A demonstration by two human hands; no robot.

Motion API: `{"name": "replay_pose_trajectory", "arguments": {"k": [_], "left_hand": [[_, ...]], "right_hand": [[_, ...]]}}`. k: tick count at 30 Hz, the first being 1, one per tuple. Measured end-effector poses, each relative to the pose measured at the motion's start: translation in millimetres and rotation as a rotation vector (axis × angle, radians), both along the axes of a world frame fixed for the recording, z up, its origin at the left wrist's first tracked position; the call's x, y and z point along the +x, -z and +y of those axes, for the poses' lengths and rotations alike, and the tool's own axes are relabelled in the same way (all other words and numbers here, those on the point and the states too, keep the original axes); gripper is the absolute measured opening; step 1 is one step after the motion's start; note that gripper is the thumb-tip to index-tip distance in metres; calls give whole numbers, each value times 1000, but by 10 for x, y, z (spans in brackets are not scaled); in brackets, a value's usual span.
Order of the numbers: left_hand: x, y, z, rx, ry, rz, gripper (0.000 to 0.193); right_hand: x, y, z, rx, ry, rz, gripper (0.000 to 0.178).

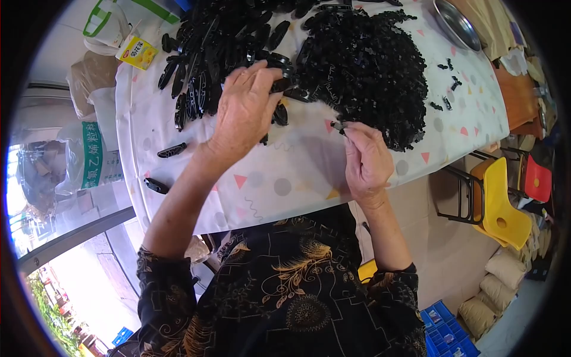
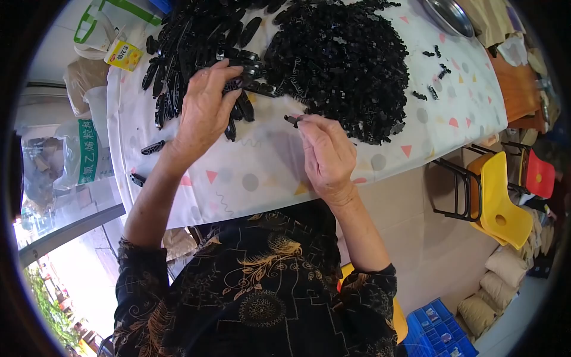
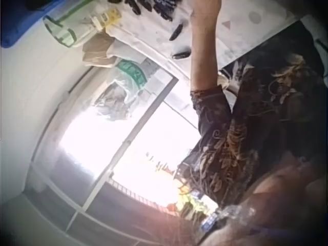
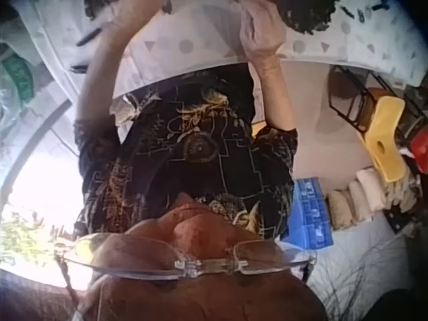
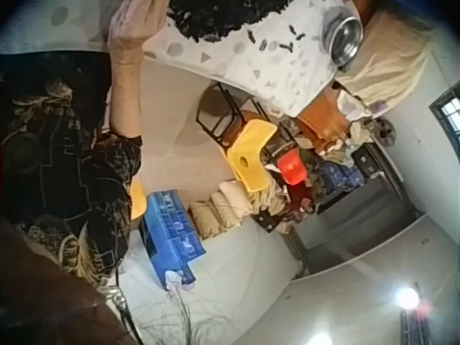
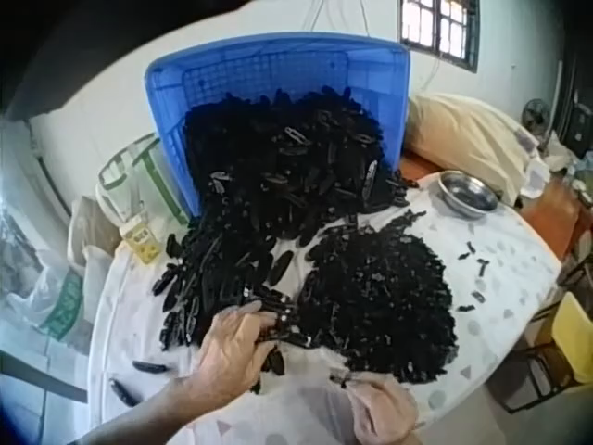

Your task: Assembling small black plastic components by inserting small pins into the housings.

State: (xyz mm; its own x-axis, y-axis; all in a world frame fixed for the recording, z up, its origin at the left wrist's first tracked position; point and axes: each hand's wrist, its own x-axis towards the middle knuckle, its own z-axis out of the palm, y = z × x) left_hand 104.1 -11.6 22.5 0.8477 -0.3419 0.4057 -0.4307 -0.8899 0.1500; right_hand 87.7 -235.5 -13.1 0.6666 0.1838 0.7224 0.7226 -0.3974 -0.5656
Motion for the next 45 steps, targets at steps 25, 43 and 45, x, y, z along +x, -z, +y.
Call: {"name": "replay_pose_trajectory", "arguments": {"k": [25, 43, 45], "left_hand": [[-814, 186, -727, -1797, -56, 1032, 27], [-742, 246, -667, -1754, -89, 955, 24], [-720, 251, -627, -1725, -106, 963, 26]], "right_hand": [[-512, 16, 140, 129, 63, 79, 22], [-345, 70, 295, -21, 14, -16, 26], [-339, 55, 301, -17, -4, 72, 23]]}}
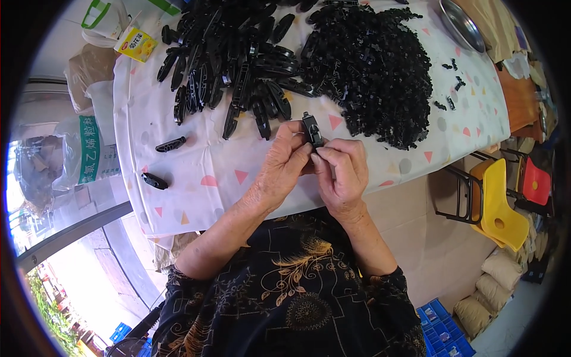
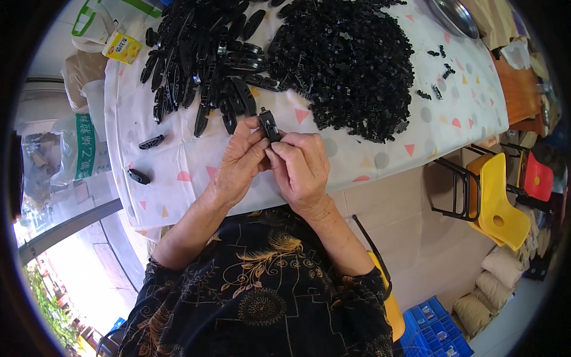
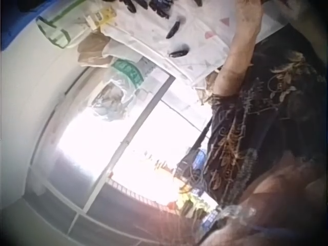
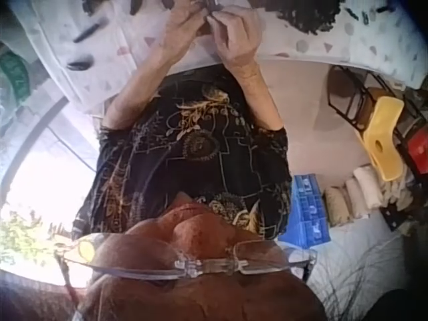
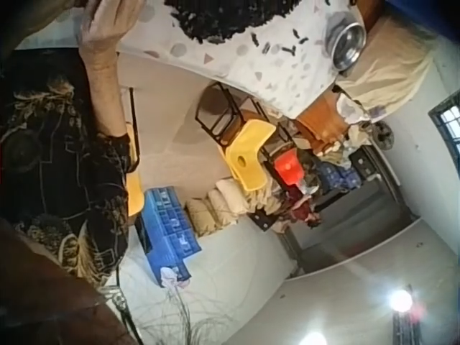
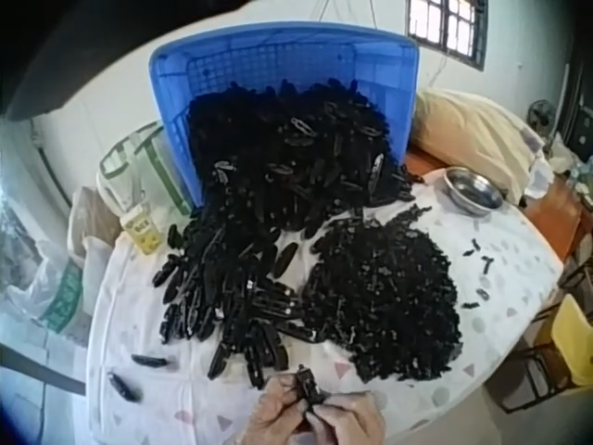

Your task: Assembling small black plastic components by inserting small pins into the housings.

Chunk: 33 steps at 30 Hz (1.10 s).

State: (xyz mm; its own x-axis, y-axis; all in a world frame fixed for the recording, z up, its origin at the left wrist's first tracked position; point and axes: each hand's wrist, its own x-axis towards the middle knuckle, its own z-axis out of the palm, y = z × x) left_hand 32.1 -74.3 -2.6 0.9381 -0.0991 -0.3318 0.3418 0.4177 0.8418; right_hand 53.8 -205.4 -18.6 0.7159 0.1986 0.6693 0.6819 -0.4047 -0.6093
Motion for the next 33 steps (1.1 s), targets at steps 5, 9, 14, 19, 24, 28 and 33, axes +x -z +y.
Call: {"name": "replay_pose_trajectory", "arguments": {"k": [5, 9, 14, 19, 24, 28, 33], "left_hand": [[-3, 67, 105, 69, 100, -115, 33], [-22, 108, 156, 237, 171, -261, 49], [11, -26, 219, 404, 150, -183, 69], [2, -35, 354, 438, 166, -151, 68], [-27, -9, 478, 462, 98, -227, 58], [-8, -185, 665, 789, 150, -430, 53], [-190, -254, 1301, 1439, 97, -349, 33]], "right_hand": [[11, 19, 20, 168, -69, 365, 17], [36, -14, 19, 676, -312, 983, 28], [84, -17, 62, 756, -451, 1185, 38], [74, -29, 241, 760, -441, 1169, 31], [81, 43, 347, 744, -463, 1209, 25], [133, -25, 289, 486, -522, 1246, 24], [295, -248, -199, -326, 41, 323, 26]]}}
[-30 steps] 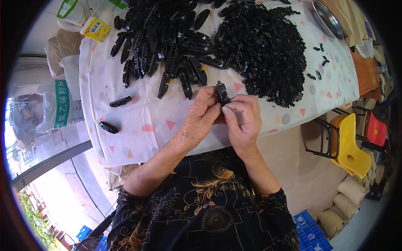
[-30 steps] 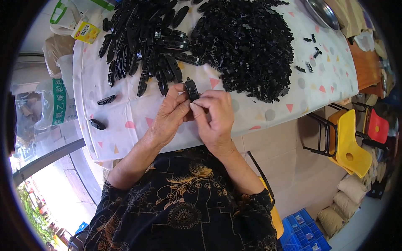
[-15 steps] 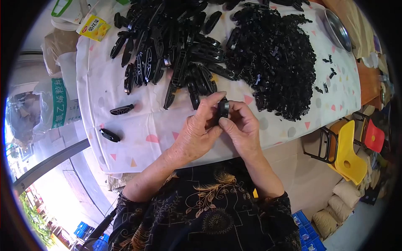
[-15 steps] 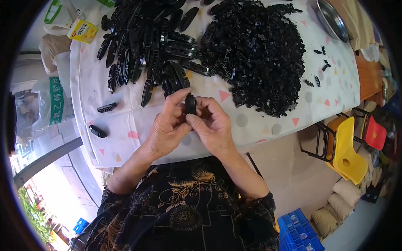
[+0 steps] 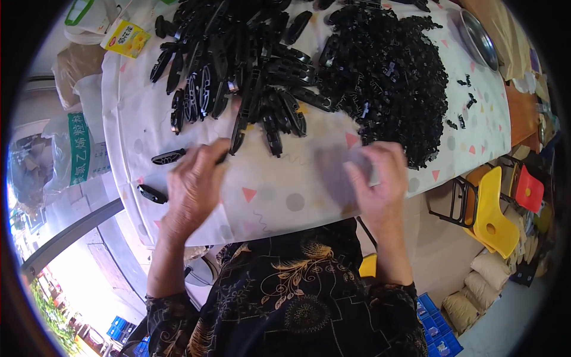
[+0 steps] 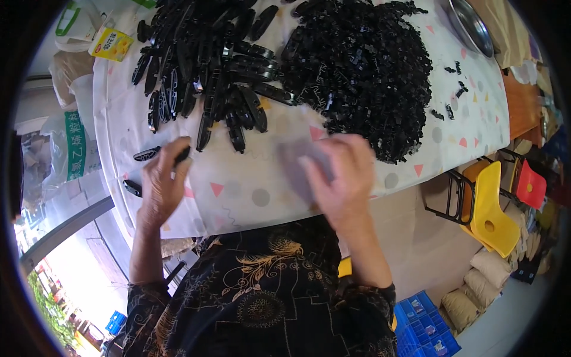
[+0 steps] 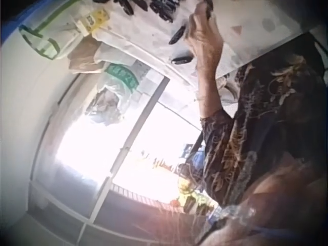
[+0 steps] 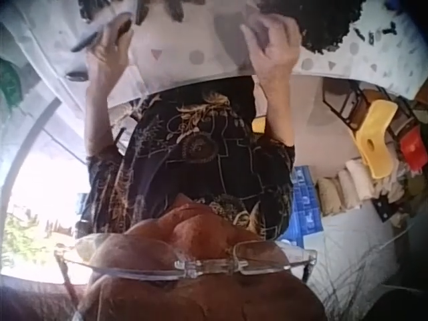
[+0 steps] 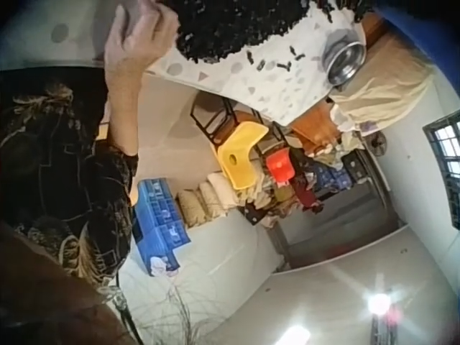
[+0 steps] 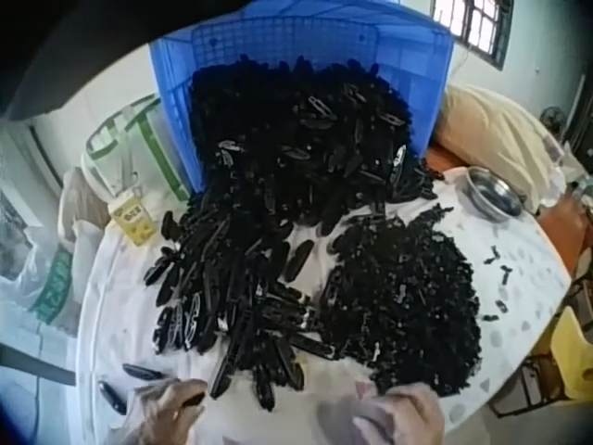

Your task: Assembling small black plastic components by inserting small pins into the housings.

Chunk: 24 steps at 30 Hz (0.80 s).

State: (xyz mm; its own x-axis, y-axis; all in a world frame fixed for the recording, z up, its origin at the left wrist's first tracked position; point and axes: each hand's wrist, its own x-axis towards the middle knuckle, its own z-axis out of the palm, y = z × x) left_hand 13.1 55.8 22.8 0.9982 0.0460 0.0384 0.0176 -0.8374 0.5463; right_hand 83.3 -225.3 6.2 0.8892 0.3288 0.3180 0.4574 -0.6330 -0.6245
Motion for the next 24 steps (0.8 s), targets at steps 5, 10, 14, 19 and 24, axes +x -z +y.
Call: {"name": "replay_pose_trajectory", "arguments": {"k": [5, 10, 14, 19, 24], "left_hand": [[36, -104, 205, 462, -8, -111, 26], [143, -29, -303, 113, 52, -240, 26], [416, 174, -660, 144, -44, 118, 34], [389, 235, -668, 187, -141, 80, 46], [230, 305, -451, 2, -158, 68, 38]], "right_hand": [[51, 79, -233, -429, 87, -155, 24], [74, 222, -199, -466, 70, -254, 20], [88, 246, -190, -452, 61, -293, 19], [78, 308, -262, -358, 66, -328, 16], [-39, 286, -331, 938, 34, 659, 9]]}}
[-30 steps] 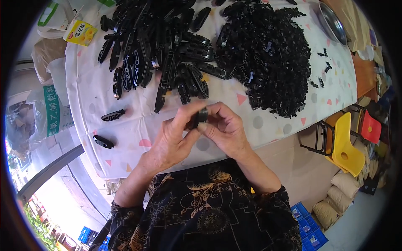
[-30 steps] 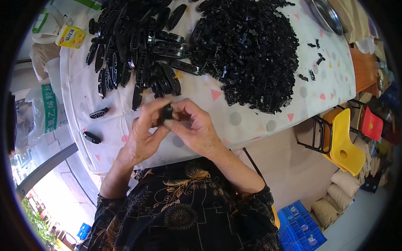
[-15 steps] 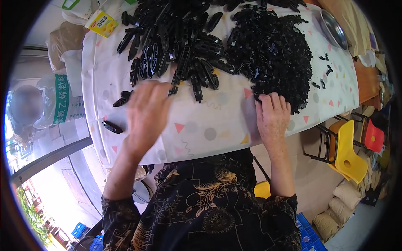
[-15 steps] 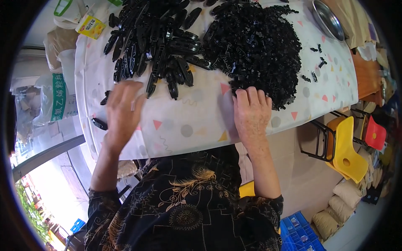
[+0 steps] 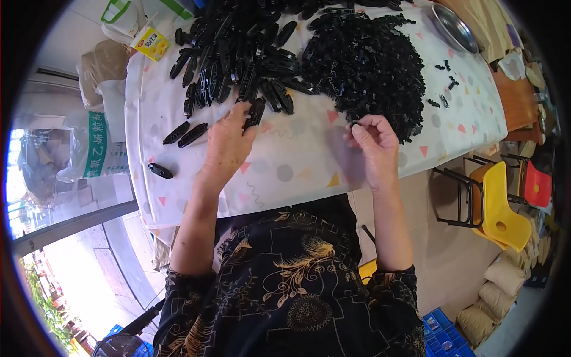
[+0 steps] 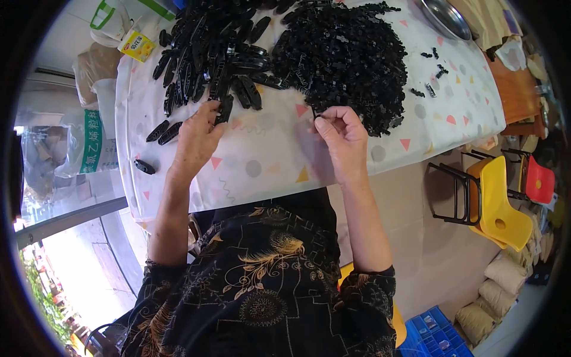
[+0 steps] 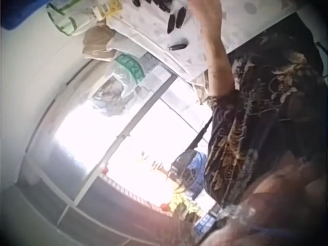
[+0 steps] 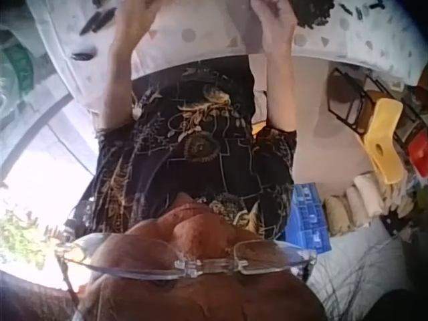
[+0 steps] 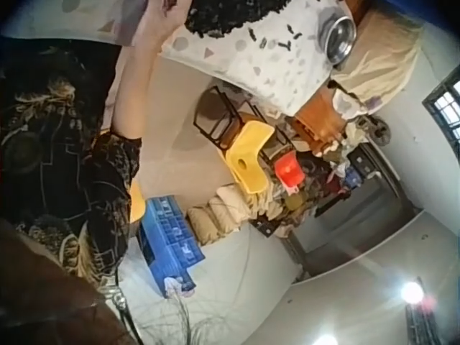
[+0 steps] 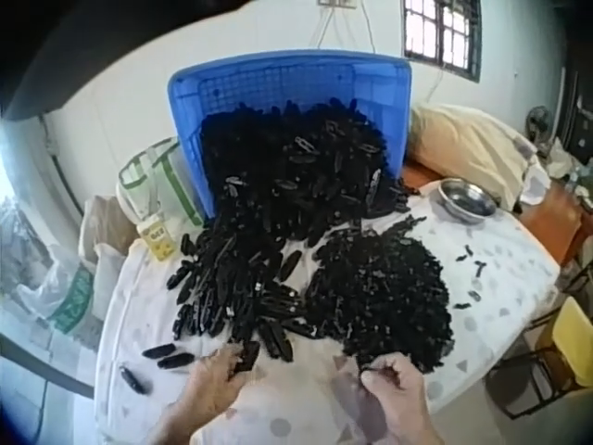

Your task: Assembling small black plastic components by inserting small pins into the housings.

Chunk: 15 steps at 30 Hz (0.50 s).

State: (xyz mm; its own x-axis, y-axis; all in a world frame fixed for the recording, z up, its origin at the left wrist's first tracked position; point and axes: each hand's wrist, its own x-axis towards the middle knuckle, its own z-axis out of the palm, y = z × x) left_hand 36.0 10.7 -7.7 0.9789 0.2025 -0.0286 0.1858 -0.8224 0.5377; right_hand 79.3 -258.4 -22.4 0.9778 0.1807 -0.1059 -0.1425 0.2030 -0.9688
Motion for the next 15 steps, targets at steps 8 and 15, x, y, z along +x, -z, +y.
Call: {"name": "replay_pose_trajectory", "arguments": {"k": [8, 15], "left_hand": [[-161, -138, -391, -676, 8, -13, 25], [-216, -144, -621, -838, 30, 48, 34]], "right_hand": [[-187, 73, 50, 890, -209, 464, 13], [-246, 50, 105, 839, -144, 472, 9]]}}
